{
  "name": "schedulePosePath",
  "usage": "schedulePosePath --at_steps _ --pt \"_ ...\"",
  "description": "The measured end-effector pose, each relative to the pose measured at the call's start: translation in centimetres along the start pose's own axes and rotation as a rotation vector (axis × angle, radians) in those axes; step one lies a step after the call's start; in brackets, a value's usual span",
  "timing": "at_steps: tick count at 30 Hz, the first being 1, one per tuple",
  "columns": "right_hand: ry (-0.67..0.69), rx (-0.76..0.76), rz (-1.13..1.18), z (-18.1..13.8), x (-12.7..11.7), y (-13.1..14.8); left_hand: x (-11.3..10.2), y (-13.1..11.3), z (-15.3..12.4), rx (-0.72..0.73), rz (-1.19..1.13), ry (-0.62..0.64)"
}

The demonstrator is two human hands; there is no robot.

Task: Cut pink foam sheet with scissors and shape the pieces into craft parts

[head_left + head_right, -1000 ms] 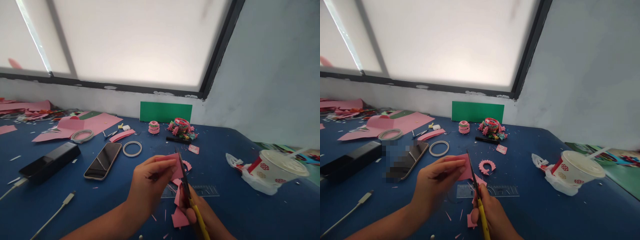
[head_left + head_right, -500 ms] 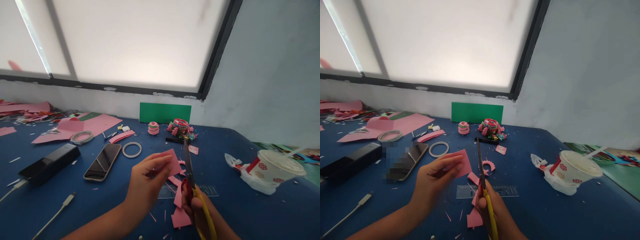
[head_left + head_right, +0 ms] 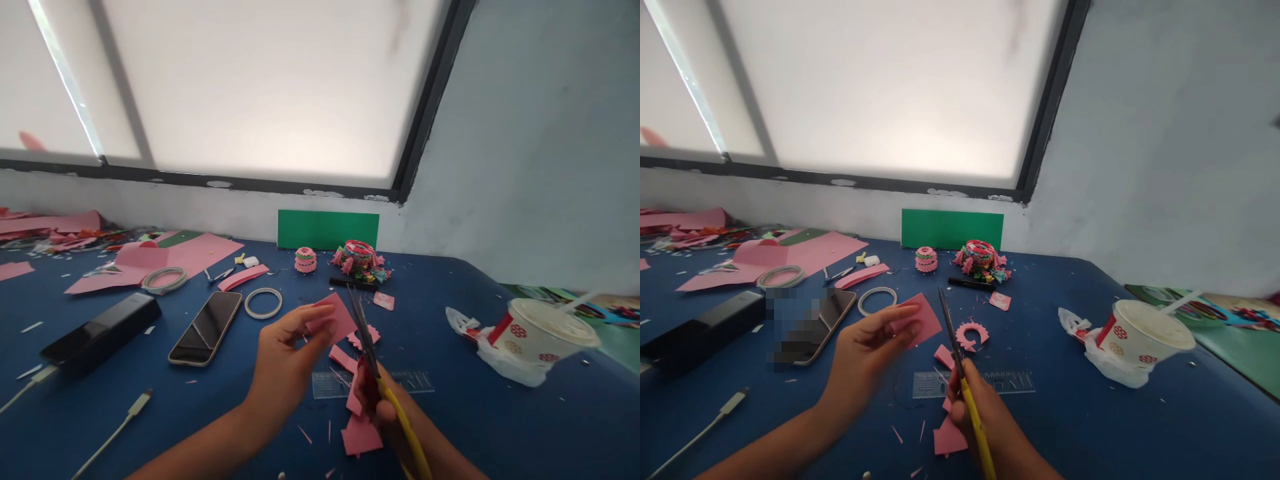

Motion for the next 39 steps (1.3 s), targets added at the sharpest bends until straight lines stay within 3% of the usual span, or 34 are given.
schedulePosePath --at_steps 2,3,9,12,15,19,22,24,26,28,33,39 --pt "-0.017 0.058 -0.329 1.3 -2.3 1.1 0.0 0.0 0.5 0.005 0.006 0.010" --pt "-0.099 0.081 -0.550 1.9 -4.2 1.8 0.0 0.1 0.8 -0.007 0.013 0.009" --pt "-0.313 0.237 -0.952 3.2 -13.7 2.1 -0.4 2.0 3.3 -0.144 -0.074 0.006" --pt "-0.306 0.300 -1.093 2.7 -15.9 1.1 -0.3 3.0 4.1 -0.208 -0.096 0.064" --pt "-0.241 0.319 -1.168 2.6 -16.5 0.4 -0.1 3.4 4.4 -0.232 -0.035 0.119" --pt "-0.153 0.260 -1.234 2.6 -14.6 1.8 -0.3 3.0 4.5 -0.193 0.029 0.119" --pt "-0.073 0.121 -1.249 1.8 -9.9 4.0 -0.5 2.4 4.5 -0.150 0.080 0.104" --pt "0.104 -0.005 -1.181 0.7 -5.4 4.7 -0.6 2.2 4.5 -0.130 0.102 0.100" --pt "0.441 -0.126 -1.025 -0.9 -0.7 4.6 -0.7 2.1 4.6 -0.117 0.109 0.097" --pt "0.643 -0.128 -0.910 -2.7 1.6 4.2 -0.7 2.0 4.6 -0.110 0.114 0.098" --pt "0.705 -0.056 -0.785 -5.3 0.7 4.6 -0.6 1.8 4.4 -0.112 0.133 0.119" --pt "0.741 -0.150 -0.804 -7.8 0.0 4.5 -0.3 1.6 4.1 -0.122 0.155 0.131"
Point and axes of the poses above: each hand's wrist, its own z-axis towards the middle knuckle, its own x-axis out of the palm, y = z × x, the point moved 6 cm from there along z, towards the middle knuckle, and after that the axes turned 11 degrees about -x, right-handed, at the moved point
